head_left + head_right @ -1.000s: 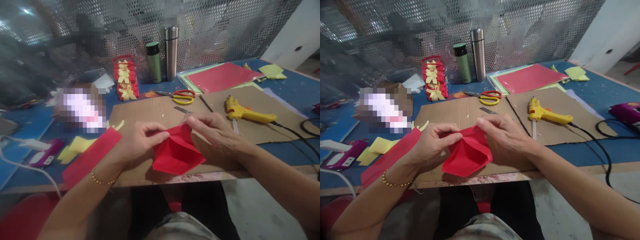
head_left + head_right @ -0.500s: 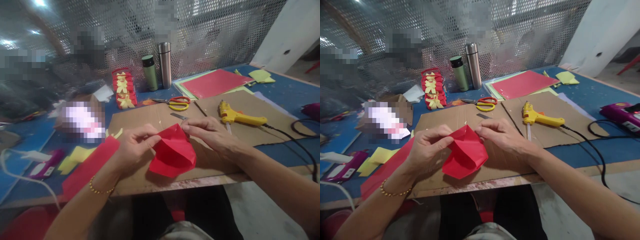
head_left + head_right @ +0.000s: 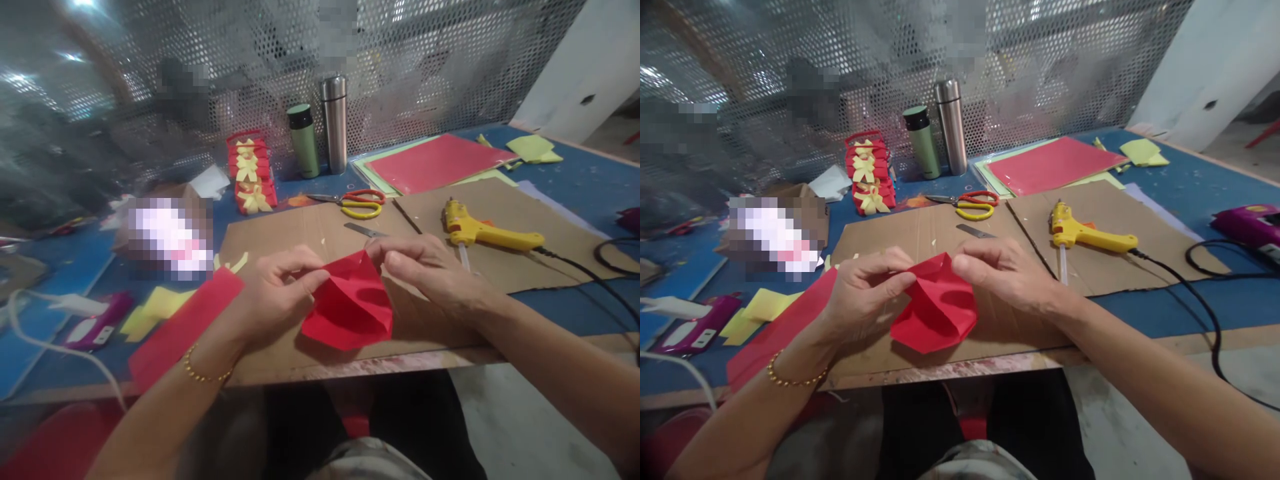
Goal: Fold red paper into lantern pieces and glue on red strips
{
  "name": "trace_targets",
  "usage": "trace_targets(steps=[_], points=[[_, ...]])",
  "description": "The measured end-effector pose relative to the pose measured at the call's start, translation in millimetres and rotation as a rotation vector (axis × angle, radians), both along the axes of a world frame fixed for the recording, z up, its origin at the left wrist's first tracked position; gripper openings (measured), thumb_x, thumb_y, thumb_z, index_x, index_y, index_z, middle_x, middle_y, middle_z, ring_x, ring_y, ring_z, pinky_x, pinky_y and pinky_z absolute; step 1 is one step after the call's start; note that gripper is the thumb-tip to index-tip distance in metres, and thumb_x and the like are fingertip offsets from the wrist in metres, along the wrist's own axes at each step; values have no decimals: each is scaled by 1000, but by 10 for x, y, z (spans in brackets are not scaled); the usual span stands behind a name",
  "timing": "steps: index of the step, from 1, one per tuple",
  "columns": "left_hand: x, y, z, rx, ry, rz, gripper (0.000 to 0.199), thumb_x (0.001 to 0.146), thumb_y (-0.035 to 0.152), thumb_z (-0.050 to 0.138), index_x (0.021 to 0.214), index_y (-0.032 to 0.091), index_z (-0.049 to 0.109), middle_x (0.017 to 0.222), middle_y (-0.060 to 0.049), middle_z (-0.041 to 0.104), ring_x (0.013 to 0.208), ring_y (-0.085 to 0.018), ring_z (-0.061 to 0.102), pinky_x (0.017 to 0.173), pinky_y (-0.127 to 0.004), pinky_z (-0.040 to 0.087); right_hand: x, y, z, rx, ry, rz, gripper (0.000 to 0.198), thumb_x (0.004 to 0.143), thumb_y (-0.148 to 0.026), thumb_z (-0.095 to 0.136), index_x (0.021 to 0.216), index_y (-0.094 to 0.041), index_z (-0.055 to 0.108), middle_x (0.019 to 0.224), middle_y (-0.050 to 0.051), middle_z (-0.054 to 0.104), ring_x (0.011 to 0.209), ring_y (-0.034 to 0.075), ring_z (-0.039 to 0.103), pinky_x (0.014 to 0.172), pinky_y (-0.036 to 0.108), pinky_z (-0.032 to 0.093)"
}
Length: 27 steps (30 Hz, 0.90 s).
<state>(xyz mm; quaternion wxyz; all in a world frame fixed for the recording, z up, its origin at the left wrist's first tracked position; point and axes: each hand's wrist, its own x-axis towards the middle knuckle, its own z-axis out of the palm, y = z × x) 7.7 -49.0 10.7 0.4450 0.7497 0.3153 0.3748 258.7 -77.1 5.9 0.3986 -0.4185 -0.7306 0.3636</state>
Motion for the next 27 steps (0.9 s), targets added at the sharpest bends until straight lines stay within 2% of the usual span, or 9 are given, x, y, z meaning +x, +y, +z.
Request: trace_targets(steps=[4,8,11,14,18,20,23,25,27], points=[[8,-10,-20,5,77,-60,14,96,30,74,89,20,81,84,-4,71,77,-14,64,69,-27,50,-96,3,-50,1,36,35,33,95,-51,68,84,-20,75,77,2,70,73,16,61,68,29,46],[17,-14,-39,23,169,-90,15,97,29,72,89,20,80,86,-3,73,80,-14,65,72,-26,51,-158,28,-96,21,26,79,22,94,-35,67,81,-19,75,69,-1,68,64,12,56,61,25,43],[14,-7,-47,-9,213,-74,13,97,32,72,97,21,78,91,-3,74,83,-14,66,73,-25,52,-164,27,-109,14,44,69,22,94,-32,67,78,-18,73,67,-1,66,62,11,55,58,25,40],[7,-7,-50,26,168,-53,14,95,33,75,102,21,73,94,-3,73,86,-15,67,76,-26,54,-171,4,-113,-20,63,40,23,94,-32,67,76,-18,72,66,-2,64,62,10,53,57,25,40],[3,-23,-38,89,184,-127,11,99,29,70,106,23,75,101,-4,76,93,-16,69,88,-29,57,-177,-8,-128,-39,74,14,23,95,-33,66,79,-17,73,69,-1,65,64,11,53,59,26,40],[12,-31,-29,80,195,-134,18,100,30,67,115,25,76,108,-6,77,99,-18,71,91,-30,58,-170,1,-135,-7,58,9,24,96,-34,66,79,-18,73,68,-2,64,63,11,53,59,26,39],[41,-34,-18,15,197,-72,33,98,32,69,130,26,71,116,-8,77,101,-20,72,87,-30,60,-155,16,-136,56,-2,13,26,97,-34,64,77,-18,71,68,-1,65,63,11,54,59,26,39],[60,-31,-5,-30,224,-52,32,96,32,71,127,23,72,113,-8,78,97,-19,72,82,-28,60,-152,22,-132,79,-30,18,25,98,-33,63,79,-18,71,69,-1,66,63,10,54,60,25,39],[71,-28,13,-42,277,-43,20,95,29,69,112,21,75,104,-6,78,91,-17,72,79,-26,58,-153,25,-129,82,-36,30,23,97,-31,64,80,-18,72,69,-1,66,62,10,54,59,24,39]])
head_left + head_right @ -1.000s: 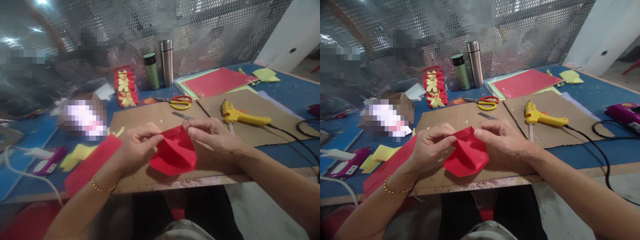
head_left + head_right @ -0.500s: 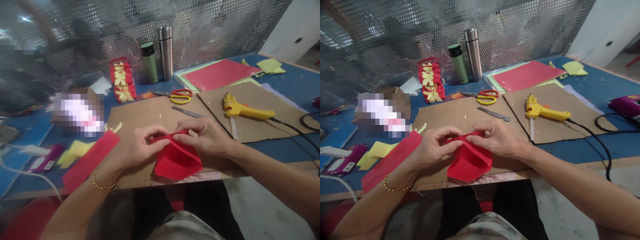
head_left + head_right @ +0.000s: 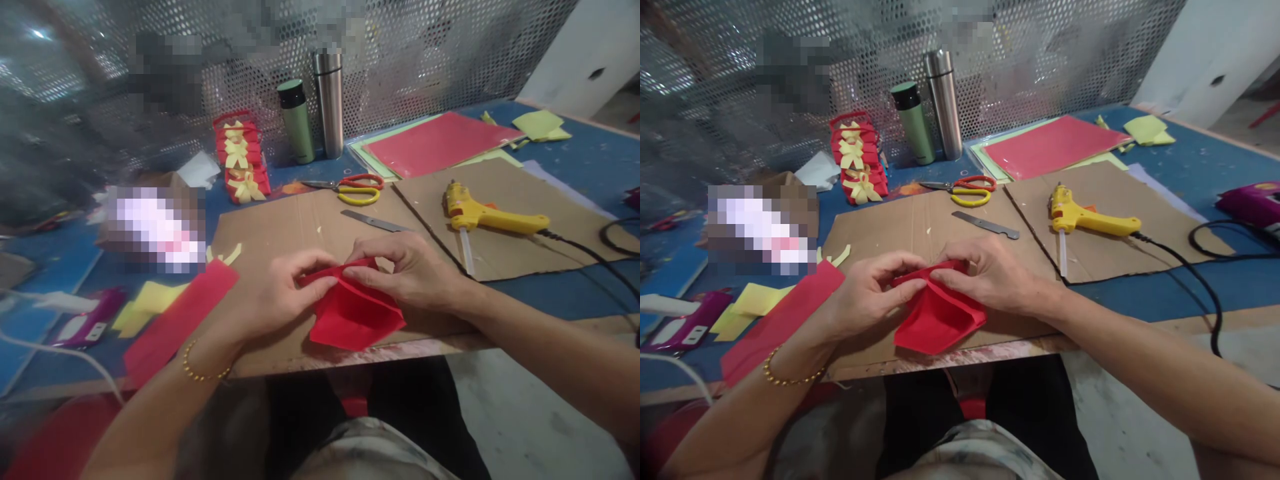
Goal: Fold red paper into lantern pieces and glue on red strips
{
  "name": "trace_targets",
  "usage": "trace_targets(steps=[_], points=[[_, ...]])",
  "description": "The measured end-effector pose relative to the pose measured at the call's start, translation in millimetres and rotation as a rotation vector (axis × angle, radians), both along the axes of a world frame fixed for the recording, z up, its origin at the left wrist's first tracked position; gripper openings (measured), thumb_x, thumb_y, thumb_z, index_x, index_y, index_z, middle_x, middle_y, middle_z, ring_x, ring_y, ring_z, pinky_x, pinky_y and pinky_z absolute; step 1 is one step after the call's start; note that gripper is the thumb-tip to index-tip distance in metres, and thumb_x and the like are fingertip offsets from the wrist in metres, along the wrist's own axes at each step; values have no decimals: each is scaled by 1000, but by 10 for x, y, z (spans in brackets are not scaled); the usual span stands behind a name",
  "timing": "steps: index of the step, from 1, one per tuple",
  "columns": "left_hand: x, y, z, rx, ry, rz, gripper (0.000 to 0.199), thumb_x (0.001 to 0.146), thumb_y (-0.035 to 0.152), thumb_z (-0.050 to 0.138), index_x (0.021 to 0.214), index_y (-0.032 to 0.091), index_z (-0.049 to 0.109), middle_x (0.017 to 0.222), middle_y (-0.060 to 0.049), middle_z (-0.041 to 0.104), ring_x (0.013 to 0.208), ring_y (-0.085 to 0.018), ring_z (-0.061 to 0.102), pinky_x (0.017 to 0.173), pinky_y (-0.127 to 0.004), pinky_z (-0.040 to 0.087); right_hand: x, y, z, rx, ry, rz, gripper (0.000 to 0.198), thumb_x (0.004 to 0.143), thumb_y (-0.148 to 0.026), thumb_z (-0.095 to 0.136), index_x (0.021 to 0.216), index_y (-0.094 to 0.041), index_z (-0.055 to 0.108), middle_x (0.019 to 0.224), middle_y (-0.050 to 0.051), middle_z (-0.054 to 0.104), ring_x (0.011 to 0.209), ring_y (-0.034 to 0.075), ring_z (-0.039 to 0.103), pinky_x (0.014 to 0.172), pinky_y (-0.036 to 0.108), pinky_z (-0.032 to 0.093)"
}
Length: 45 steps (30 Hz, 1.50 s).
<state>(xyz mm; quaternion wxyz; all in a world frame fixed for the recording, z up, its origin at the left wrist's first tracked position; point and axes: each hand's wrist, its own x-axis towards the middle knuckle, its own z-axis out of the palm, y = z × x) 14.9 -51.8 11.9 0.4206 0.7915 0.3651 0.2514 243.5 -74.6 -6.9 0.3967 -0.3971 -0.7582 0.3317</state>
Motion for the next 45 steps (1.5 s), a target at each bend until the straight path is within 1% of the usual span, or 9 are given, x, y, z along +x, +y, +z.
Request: trace_targets(steps=[3,11,15,21,25,30,37,41,45], points=[[-2,2,29,24,73,-5,12,95,26,67,97,19,76,90,-2,77,82,-14,69,73,-23,55,-3,6,4,-37,4,25,23,95,-31,65,78,-17,71,66,-2,64,61,10,54,58,24,39],[-12,-15,24,54,141,9,15,97,28,64,94,19,76,87,-1,77,78,-14,67,68,-24,50,-3,55,13,-185,-22,64,13,88,-30,71,82,-19,70,67,-3,63,61,11,53,58,24,38],[-13,-7,2,27,152,23,17,98,32,64,96,20,76,91,-1,78,81,-16,68,68,-24,51,0,76,-6,-165,-41,59,11,87,-28,71,81,-19,69,68,-3,62,63,12,54,62,26,39],[-3,5,35,3,146,13,17,96,30,65,95,18,77,87,-1,77,79,-15,67,68,-24,49,4,84,-25,-129,-49,53,8,87,-26,70,82,-20,69,69,-3,65,63,12,55,61,25,39],[14,-6,66,-18,162,9,22,96,33,64,87,17,76,78,0,74,71,-13,62,60,-23,45,-3,77,-28,-142,-63,51,9,88,-27,70,84,-19,70,73,-1,68,67,12,59,63,25,41],[10,-14,49,23,167,32,25,97,33,62,80,17,73,71,1,69,65,-11,57,57,-22,41,7,81,-35,-149,-64,56,8,87,-27,73,86,-20,71,77,0,71,69,14,61,63,26,45],[-12,-19,13,31,130,62,21,98,31,62,88,18,76,76,1,72,68,-12,60,59,-21,45,20,75,-50,-240,24,19,27,83,-35,78,105,-20,72,89,3,74,74,15,65,65,27,51],[9,-30,34,6,124,79,21,97,29,63,86,17,76,75,0,71,66,-11,60,57,-21,45,8,67,-55,-291,82,21,31,82,-38,78,106,-20,71,91,3,75,76,15,67,66,28,54],[27,-47,68,-72,128,90,20,95,32,65,88,17,76,78,0,72,66,-12,60,55,-20,45,-9,65,-63,-308,126,37,31,81,-36,78,106,-20,70,92,3,75,78,16,68,69,29,57]])
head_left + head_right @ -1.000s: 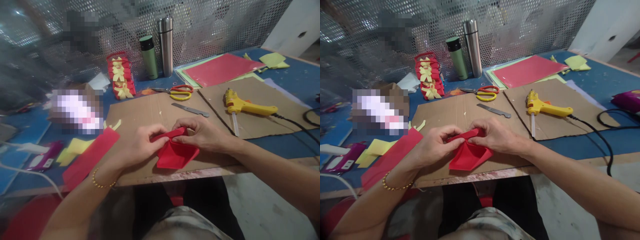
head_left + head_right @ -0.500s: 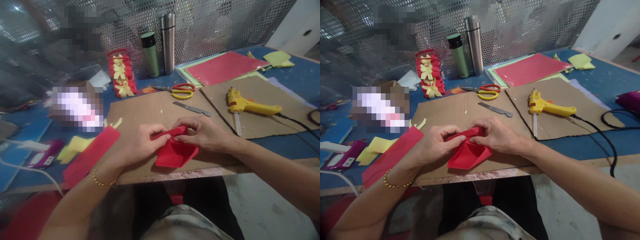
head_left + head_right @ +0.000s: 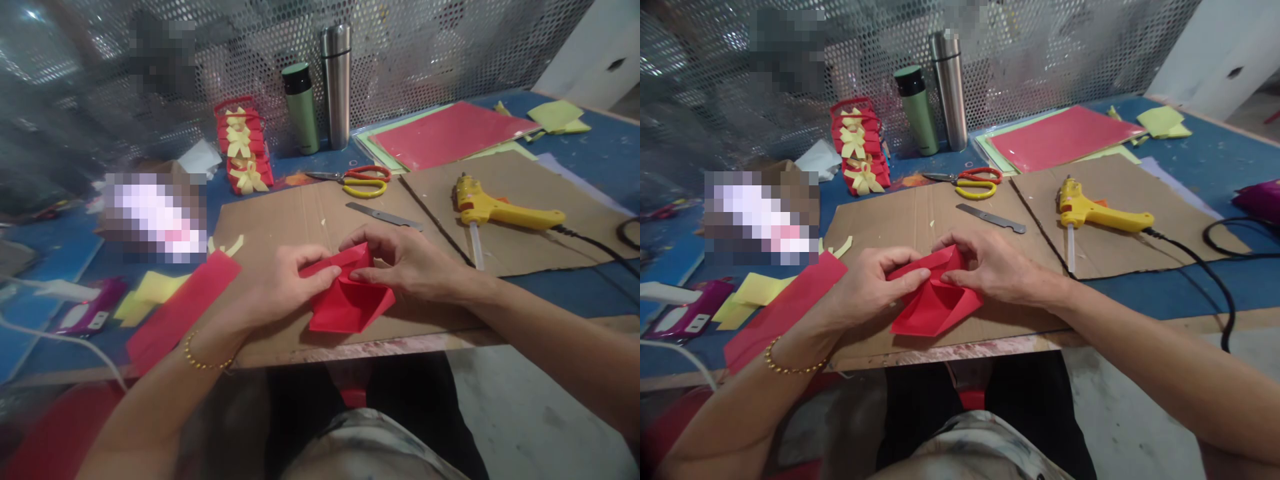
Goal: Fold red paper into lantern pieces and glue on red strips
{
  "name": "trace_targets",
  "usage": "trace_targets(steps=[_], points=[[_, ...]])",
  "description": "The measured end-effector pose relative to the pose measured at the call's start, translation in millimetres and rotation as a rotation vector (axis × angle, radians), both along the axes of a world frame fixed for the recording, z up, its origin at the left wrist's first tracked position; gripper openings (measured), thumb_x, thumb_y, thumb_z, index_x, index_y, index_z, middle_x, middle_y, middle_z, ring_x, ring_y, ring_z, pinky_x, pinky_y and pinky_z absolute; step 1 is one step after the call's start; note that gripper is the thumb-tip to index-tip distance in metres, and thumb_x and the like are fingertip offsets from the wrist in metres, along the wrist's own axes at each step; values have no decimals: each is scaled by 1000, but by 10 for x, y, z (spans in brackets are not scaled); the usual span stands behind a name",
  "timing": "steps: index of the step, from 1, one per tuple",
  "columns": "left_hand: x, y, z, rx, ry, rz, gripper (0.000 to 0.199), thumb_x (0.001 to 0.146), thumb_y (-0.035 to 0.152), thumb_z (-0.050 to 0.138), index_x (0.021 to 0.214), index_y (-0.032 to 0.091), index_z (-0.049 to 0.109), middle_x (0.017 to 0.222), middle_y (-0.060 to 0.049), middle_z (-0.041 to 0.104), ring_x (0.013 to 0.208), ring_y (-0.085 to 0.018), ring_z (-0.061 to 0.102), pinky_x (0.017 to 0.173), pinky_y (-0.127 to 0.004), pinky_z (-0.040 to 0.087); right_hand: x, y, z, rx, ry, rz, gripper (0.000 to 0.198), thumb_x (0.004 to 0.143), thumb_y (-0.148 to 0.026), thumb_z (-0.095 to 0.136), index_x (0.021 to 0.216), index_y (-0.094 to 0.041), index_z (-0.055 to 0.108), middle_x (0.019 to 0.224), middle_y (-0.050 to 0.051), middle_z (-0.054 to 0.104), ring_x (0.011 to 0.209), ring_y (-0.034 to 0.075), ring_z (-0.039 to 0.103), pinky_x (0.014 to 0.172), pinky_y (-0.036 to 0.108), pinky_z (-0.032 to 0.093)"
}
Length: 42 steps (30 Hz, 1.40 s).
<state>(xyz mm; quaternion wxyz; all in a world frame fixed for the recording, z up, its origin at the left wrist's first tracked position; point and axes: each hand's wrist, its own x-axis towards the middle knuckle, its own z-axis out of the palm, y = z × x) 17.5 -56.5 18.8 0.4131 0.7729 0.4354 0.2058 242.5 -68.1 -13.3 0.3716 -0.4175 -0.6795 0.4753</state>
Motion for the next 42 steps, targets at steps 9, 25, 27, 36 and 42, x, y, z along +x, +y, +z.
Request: trace_targets(steps=[9,25,27,36,42], points=[[-66,-1,-37,22,4,-34,29,97,38,65,81,17,76,72,0,70,61,-11,58,50,-20,40,30,-63,78,107,-62,5,28,88,-39,77,109,-19,74,90,3,75,77,16,66,68,27,52],[-138,95,7,482,-286,13,19,99,31,68,84,21,75,79,-3,66,73,-16,57,66,-30,47,185,-18,186,88,126,-154,50,89,-67,71,83,-17,75,71,4,68,66,14,62,62,28,52],[-144,142,-29,519,-337,1,14,98,30,70,90,23,78,83,-5,70,78,-18,60,71,-32,50,187,-29,202,86,122,-139,51,91,-67,69,82,-17,73,69,3,66,63,14,61,61,27,51],[-147,238,-108,656,-375,-27,12,98,19,71,99,25,82,87,-4,74,84,-17,63,75,-33,50,116,-78,188,-41,147,-16,49,94,-63,69,111,-17,71,82,3,72,66,13,64,61,26,51],[-125,184,-128,494,-357,32,12,99,21,70,92,22,79,83,-2,69,79,-16,61,71,-31,49,82,-45,36,-137,240,54,47,88,-59,78,110,-18,70,82,4,74,66,13,64,61,26,51]])
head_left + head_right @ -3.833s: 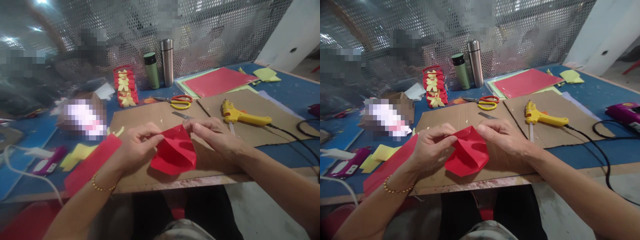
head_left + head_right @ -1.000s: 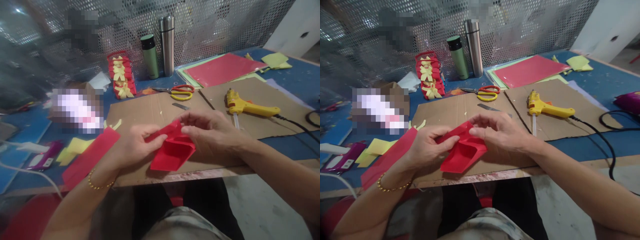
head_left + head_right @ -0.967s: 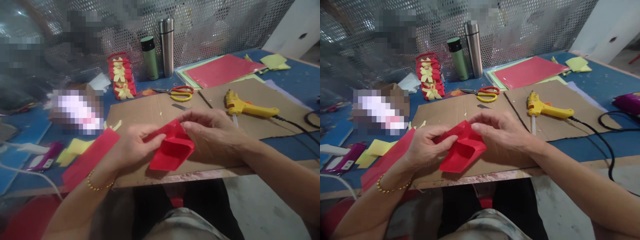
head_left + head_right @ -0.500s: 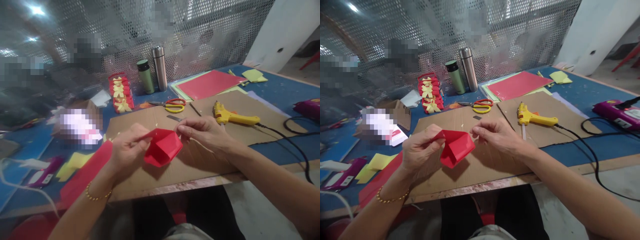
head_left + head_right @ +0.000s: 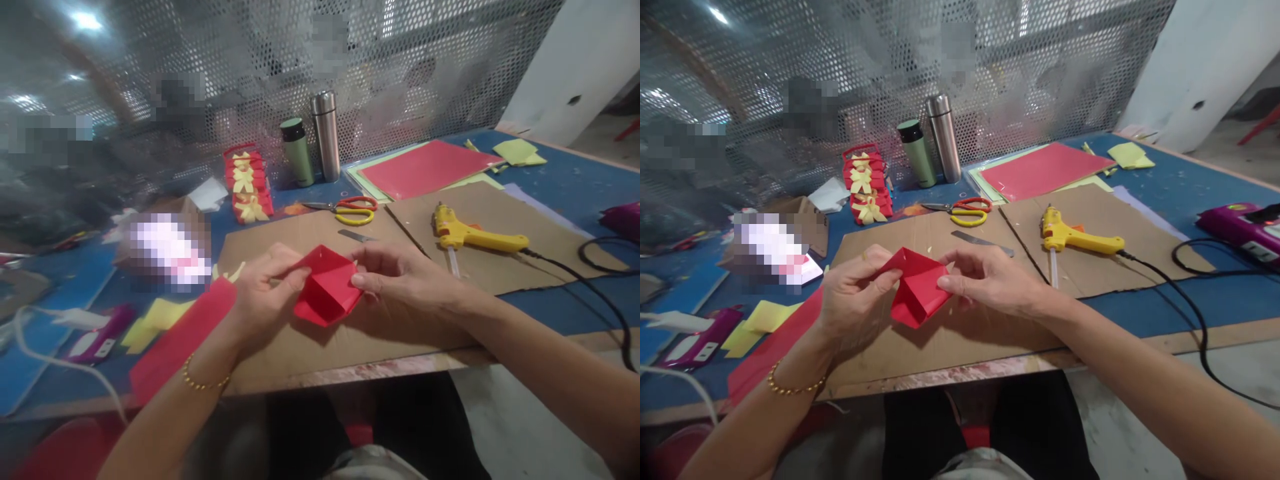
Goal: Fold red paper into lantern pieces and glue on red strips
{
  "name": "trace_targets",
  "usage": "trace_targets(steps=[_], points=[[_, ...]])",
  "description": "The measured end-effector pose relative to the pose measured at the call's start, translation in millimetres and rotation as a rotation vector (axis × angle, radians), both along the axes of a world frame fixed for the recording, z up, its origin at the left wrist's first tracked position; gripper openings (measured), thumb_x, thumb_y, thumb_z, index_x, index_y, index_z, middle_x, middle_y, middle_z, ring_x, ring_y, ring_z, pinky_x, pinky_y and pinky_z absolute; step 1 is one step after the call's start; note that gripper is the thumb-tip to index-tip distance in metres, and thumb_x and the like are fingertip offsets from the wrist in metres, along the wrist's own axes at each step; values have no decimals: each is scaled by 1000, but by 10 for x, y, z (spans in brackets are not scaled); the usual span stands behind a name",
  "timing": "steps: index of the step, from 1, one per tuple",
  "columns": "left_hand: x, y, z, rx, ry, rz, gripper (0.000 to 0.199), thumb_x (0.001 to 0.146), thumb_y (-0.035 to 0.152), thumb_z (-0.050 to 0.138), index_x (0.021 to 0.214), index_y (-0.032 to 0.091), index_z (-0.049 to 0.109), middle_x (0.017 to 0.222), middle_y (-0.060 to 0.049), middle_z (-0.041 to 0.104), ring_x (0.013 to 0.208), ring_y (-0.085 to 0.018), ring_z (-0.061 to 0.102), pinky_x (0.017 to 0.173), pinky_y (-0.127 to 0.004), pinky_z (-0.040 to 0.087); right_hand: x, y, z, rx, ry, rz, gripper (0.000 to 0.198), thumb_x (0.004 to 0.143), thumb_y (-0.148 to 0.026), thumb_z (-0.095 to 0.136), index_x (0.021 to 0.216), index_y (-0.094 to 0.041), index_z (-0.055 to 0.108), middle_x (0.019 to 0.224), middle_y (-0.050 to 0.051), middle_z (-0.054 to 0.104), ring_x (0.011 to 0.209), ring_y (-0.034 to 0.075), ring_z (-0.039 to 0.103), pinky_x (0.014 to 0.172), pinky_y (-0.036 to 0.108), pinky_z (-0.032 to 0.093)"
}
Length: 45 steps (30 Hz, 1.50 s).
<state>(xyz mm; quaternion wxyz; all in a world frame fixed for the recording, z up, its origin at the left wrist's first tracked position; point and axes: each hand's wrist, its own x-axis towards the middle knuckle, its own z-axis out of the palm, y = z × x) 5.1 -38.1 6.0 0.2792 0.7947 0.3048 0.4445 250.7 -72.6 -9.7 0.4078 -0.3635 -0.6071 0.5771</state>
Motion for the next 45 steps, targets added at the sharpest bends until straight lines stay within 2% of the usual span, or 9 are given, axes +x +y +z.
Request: trace_targets(steps=[8,13,15,18,22,30,38,45], points=[[24,-46,-8,-83,-41,3,13,97,20,71,88,21,79,83,-1,70,76,-14,61,69,-28,48,8,-38,48,-69,5,-4,46,82,-60,83,100,-18,73,79,3,72,69,16,66,65,30,54],[20,-60,23,-86,-14,-1,14,99,20,69,88,21,79,84,0,70,77,-13,62,69,-28,48,0,-66,87,-61,-54,-46,49,80,-64,82,92,-18,72,76,2,70,66,14,62,64,29,52],[19,-62,35,-79,6,1,14,99,20,69,89,22,79,84,0,70,77,-12,62,69,-27,48,3,-75,100,-59,-74,-59,47,83,-63,80,91,-19,71,76,2,68,63,13,60,63,28,50],[18,-65,39,-65,29,11,14,100,21,68,90,21,79,84,0,69,76,-12,62,69,-28,48,27,-76,131,-7,-117,-48,42,93,-60,69,88,-19,69,71,0,64,62,12,58,61,27,48],[19,-70,33,-48,32,23,14,100,23,69,88,21,78,82,0,68,75,-12,62,67,-28,48,70,-64,187,95,-199,-66,45,101,-55,59,73,-19,63,66,0,61,62,12,60,63,26,47],[11,-74,63,-26,113,39,19,100,25,67,84,20,75,79,-1,67,70,-13,59,63,-27,47,63,-27,211,136,-234,-70,40,92,-55,69,74,-19,68,63,0,64,61,13,59,60,27,46],[38,-87,138,-96,129,21,28,98,23,65,71,18,68,72,0,63,65,-11,54,58,-24,43,26,-116,212,149,-316,-114,33,95,-44,67,76,-18,72,70,1,67,65,13,57,61,28,43],[48,-81,172,-109,137,12,27,97,23,65,71,18,66,69,0,62,63,-12,54,57,-24,43,35,-80,129,269,-448,-126,35,96,-44,66,73,-19,70,68,0,65,64,13,54,59,28,37]])
